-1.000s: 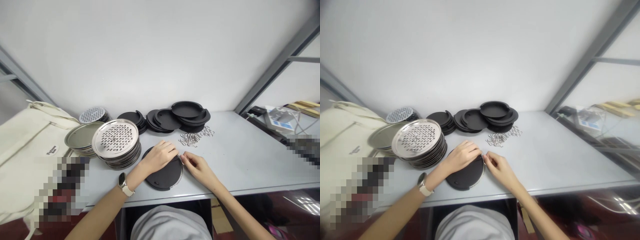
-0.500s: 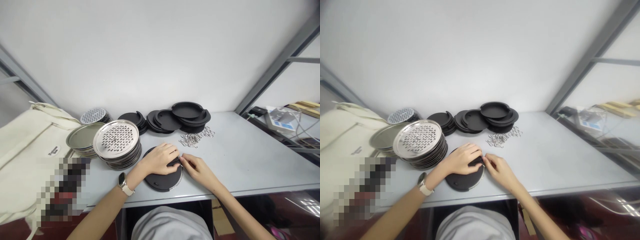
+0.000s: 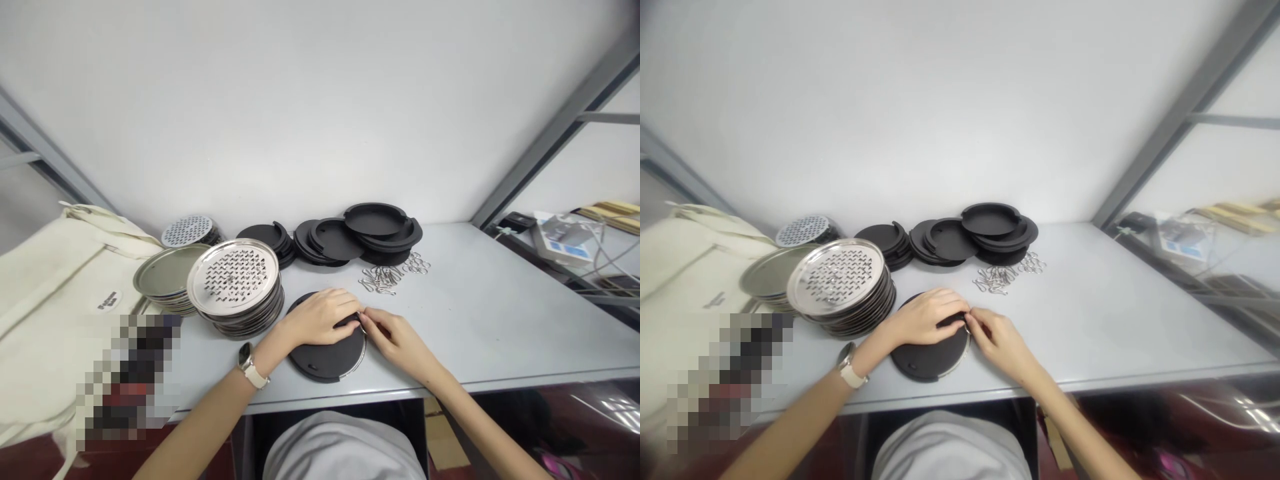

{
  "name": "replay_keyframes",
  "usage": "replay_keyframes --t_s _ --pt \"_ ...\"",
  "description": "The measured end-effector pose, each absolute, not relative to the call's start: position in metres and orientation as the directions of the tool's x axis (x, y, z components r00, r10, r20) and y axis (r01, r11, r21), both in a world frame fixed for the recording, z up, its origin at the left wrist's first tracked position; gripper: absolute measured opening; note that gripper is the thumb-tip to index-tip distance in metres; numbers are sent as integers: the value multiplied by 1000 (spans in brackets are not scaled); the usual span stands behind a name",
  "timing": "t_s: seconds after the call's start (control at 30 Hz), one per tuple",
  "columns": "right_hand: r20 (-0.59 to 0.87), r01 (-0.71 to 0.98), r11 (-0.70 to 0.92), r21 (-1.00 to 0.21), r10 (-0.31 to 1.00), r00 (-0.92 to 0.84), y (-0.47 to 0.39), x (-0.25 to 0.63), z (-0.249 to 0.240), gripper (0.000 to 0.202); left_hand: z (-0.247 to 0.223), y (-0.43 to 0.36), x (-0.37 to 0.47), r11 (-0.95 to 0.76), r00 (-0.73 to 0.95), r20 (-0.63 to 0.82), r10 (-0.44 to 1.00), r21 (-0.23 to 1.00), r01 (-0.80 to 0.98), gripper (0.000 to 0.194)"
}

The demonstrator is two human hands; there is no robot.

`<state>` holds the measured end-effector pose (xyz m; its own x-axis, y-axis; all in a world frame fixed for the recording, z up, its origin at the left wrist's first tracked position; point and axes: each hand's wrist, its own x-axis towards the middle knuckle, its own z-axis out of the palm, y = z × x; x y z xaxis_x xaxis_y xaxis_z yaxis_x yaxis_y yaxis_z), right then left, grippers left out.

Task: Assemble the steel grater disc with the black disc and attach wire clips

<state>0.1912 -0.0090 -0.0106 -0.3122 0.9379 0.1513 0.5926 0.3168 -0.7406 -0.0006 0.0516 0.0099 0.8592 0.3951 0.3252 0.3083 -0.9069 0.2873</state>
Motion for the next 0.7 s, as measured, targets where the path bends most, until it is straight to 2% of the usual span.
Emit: replay_keyframes --t_s 0.7 --pt "195 645 356 -676 931 -309 -12 189 -12 30 11 52 -1 -879 852 321 413 383 283 18"
